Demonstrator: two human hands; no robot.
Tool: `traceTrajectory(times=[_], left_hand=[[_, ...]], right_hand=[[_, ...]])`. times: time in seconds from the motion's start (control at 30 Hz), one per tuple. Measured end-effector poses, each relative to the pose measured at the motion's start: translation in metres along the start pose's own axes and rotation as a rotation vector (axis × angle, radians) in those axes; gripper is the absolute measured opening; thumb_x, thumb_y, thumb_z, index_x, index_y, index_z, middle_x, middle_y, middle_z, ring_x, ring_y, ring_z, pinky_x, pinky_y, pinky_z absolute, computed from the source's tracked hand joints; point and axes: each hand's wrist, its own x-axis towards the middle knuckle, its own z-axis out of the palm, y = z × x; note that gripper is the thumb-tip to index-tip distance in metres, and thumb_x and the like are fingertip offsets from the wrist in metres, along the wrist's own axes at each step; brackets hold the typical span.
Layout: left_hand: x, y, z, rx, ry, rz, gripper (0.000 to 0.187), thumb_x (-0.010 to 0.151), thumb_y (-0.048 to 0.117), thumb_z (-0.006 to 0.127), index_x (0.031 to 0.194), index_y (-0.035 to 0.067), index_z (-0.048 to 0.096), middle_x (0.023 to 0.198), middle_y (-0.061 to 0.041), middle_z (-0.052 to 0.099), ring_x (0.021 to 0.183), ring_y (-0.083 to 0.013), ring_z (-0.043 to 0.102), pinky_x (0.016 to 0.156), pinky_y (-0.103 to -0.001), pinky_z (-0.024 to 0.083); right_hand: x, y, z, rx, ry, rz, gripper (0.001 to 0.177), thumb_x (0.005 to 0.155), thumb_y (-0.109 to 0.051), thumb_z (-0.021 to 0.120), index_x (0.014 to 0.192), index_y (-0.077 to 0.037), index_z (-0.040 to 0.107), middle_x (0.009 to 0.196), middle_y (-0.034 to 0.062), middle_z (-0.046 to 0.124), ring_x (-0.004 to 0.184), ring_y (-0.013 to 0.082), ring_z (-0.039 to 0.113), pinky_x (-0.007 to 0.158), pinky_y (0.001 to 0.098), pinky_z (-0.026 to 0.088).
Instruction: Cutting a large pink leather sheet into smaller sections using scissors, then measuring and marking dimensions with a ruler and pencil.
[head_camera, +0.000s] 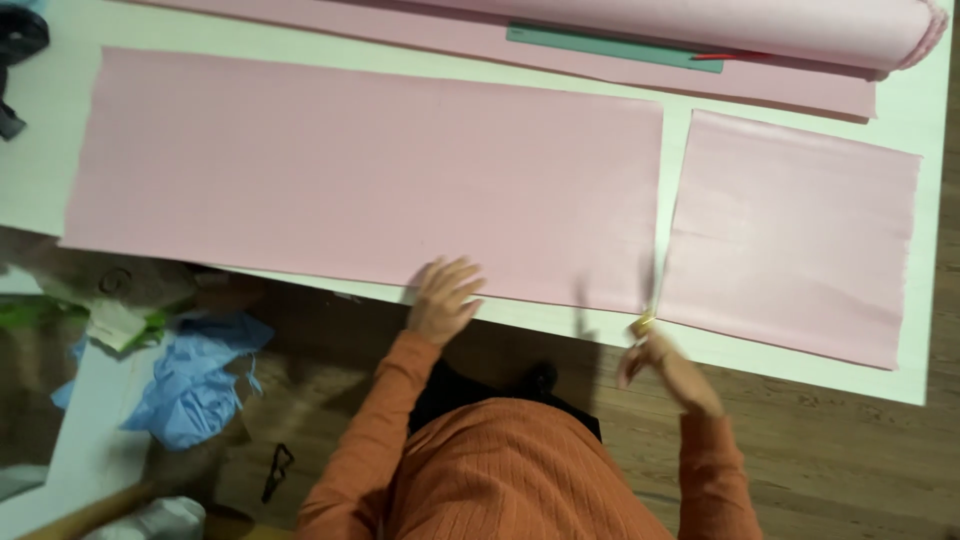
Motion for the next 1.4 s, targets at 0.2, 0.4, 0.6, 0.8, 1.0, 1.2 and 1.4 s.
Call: traceTrajectory(times=[0.2, 0.4, 0.6, 0.8, 1.0, 1.2, 1.4], left_hand=[[-0.017, -0.08, -0.103, -0.026, -0.105, -0.167, 0.072, 0.075, 0.042, 0.081, 0.135, 0.008, 0.062, 0.146, -0.012, 0.053, 0.14, -0.0308, 0.04, 0.118, -0.059, 0.02], [-0.032, -0.144, -0.101, 0.004, -0.152, -0.036, 0.059, 0.093, 0.051, 0.067, 0.136, 0.011, 0.063, 0.151, -0.006, 0.054, 0.145, -0.0229, 0.043, 0.126, -0.055, 0.022], [-0.014, -0.171, -0.122, -0.045, -0.217, 0.036, 0.059, 0.094, 0.05, 0.067, 0.136, 0.009, 0.063, 0.151, -0.007, 0.054, 0.145, -0.0245, 0.042, 0.125, -0.055, 0.021], [-0.013, -0.171, -0.109, -0.048, -0.1, 0.07, 0.042, 0.085, 0.039, 0.078, 0.115, 0.01, 0.072, 0.133, -0.005, 0.064, 0.135, -0.0275, 0.05, 0.123, -0.063, 0.021], [-0.011, -0.14, -0.093, -0.059, 0.05, 0.092, 0.015, 0.084, 0.02, 0.083, 0.093, 0.013, 0.074, 0.11, 0.002, 0.068, 0.11, -0.0207, 0.06, 0.107, -0.05, 0.041], [-0.011, -0.135, -0.08, -0.034, 0.109, 0.146, 0.008, 0.085, 0.016, 0.082, 0.09, 0.013, 0.077, 0.101, 0.007, 0.068, 0.099, -0.0172, 0.058, 0.093, -0.042, 0.043], [-0.012, -0.132, -0.082, -0.02, 0.127, 0.158, 0.006, 0.085, 0.015, 0.081, 0.091, 0.015, 0.079, 0.096, 0.009, 0.069, 0.095, -0.0153, 0.056, 0.091, -0.038, 0.042]], right_hand=[[0.056, 0.011, 0.144, -0.024, -0.615, 0.006, 0.066, 0.09, -0.076, 0.028, 0.1, -0.011, 0.037, 0.068, 0.0116, 0.07, 0.061, 0.0218, 0.071, 0.061, 0.0347, 0.064], [0.095, -0.017, 0.242, -0.082, -0.558, 0.155, 0.071, 0.087, -0.083, 0.023, 0.095, -0.014, 0.04, 0.061, 0.007, 0.067, 0.052, 0.016, 0.064, 0.061, 0.027, 0.054], [0.108, -0.019, 0.296, -0.027, -0.507, 0.207, 0.069, 0.091, -0.08, 0.021, 0.094, -0.013, 0.038, 0.059, 0.0061, 0.065, 0.053, 0.0146, 0.063, 0.057, 0.0265, 0.048], [0.118, -0.019, 0.33, 0.214, -0.248, 0.152, 0.067, 0.092, -0.077, 0.025, 0.097, -0.011, 0.04, 0.052, 0.0049, 0.053, 0.046, 0.0145, 0.049, 0.05, 0.0257, 0.042], [0.139, -0.019, 0.334, 0.229, -0.148, 0.103, 0.066, 0.093, -0.075, 0.028, 0.098, -0.011, 0.041, 0.051, 0.0019, 0.042, 0.043, 0.0118, 0.035, 0.042, 0.0261, 0.028], [0.148, -0.024, 0.34, 0.287, -0.112, 0.164, 0.056, 0.1, -0.066, 0.039, 0.101, -0.01, 0.044, 0.059, 0.0, 0.042, 0.048, 0.0105, 0.04, 0.044, 0.0255, 0.029], [0.152, -0.022, 0.343, 0.251, -0.08, 0.155, 0.045, 0.103, -0.056, 0.037, 0.1, -0.012, 0.044, 0.056, 0.0033, 0.049, 0.047, 0.0101, 0.044, 0.044, 0.0242, 0.033]])
